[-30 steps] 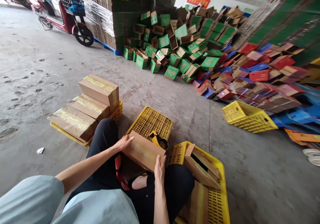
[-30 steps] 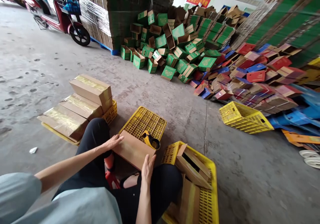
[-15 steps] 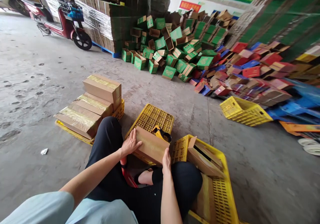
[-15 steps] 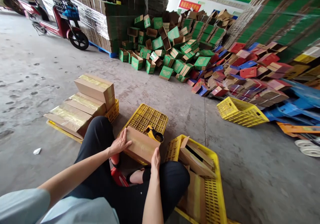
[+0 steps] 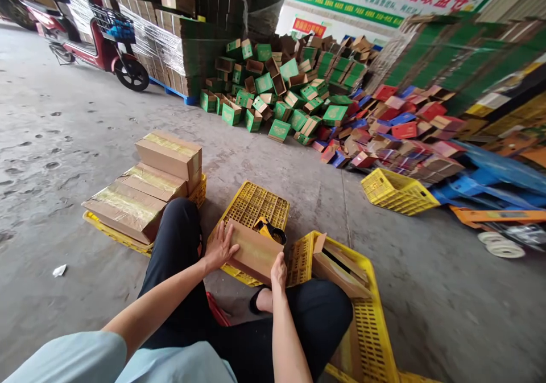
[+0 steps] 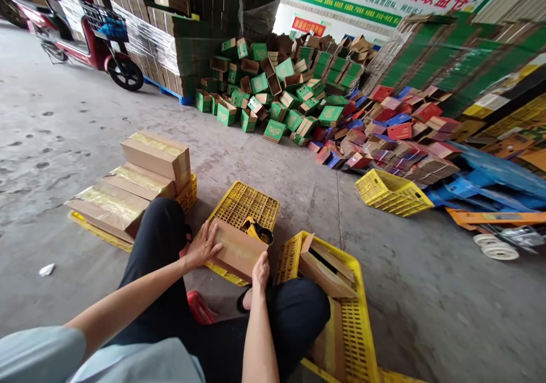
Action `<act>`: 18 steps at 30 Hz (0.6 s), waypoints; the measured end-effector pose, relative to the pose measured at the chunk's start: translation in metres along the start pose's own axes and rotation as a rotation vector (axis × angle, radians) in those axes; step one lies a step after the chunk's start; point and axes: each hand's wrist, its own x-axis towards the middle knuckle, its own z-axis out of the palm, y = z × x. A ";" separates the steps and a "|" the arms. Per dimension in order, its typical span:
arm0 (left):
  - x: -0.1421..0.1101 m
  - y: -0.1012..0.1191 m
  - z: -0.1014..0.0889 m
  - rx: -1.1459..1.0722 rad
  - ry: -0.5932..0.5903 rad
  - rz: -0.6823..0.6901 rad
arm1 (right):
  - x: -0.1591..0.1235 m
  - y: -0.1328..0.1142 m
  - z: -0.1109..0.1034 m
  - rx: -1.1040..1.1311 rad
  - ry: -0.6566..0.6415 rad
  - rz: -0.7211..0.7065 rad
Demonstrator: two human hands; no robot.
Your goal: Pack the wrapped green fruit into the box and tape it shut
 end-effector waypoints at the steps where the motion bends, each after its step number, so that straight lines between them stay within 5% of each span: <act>1: -0.002 0.003 0.000 0.026 0.029 0.032 | -0.001 0.002 0.001 -0.001 0.016 0.004; 6: -0.020 0.038 0.006 0.023 0.012 0.302 | -0.001 0.016 0.011 -0.017 0.072 0.046; 10: -0.030 0.063 0.012 0.000 -0.027 0.392 | -0.001 0.024 0.017 -0.028 0.096 0.084; 18: -0.009 0.022 -0.015 0.002 -0.032 0.318 | -0.020 -0.002 0.004 0.011 0.160 -0.087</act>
